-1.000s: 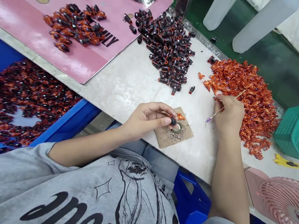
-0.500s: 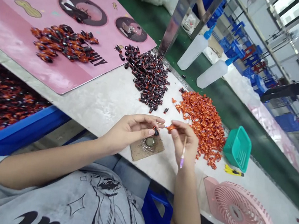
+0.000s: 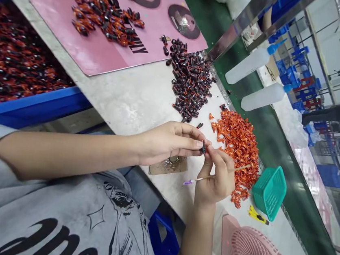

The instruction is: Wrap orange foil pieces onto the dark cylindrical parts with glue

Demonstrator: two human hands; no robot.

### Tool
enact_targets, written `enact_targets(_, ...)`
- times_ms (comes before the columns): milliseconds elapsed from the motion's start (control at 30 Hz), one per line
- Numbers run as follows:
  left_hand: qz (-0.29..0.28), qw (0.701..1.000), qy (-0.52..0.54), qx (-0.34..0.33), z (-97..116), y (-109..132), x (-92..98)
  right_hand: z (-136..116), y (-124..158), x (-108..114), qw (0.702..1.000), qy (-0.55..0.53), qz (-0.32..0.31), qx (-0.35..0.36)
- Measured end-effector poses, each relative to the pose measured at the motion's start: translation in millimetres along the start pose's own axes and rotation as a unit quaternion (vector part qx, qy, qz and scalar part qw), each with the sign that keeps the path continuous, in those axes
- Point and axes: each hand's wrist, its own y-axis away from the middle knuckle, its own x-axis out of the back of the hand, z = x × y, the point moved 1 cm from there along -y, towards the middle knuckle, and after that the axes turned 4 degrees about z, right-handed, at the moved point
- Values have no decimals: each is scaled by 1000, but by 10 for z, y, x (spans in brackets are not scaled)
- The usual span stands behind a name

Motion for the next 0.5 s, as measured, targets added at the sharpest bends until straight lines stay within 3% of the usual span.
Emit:
enact_targets(100,-33,999,22,25,-7,-22,-13,18,-26,44,1000,17,20,10)
enact_targets(267,-75,997,19,26,4,-13,-35,59,-82,149,999,-31,-35,15)
enact_targets(367,-73,995,-51,-36,14,45,-82,37,-92,207,995,-85,-19,-45)
enact_targets(500,-63,973,-151,-163,-6,143,-210,-64,-79,253,969,-183,70,-153)
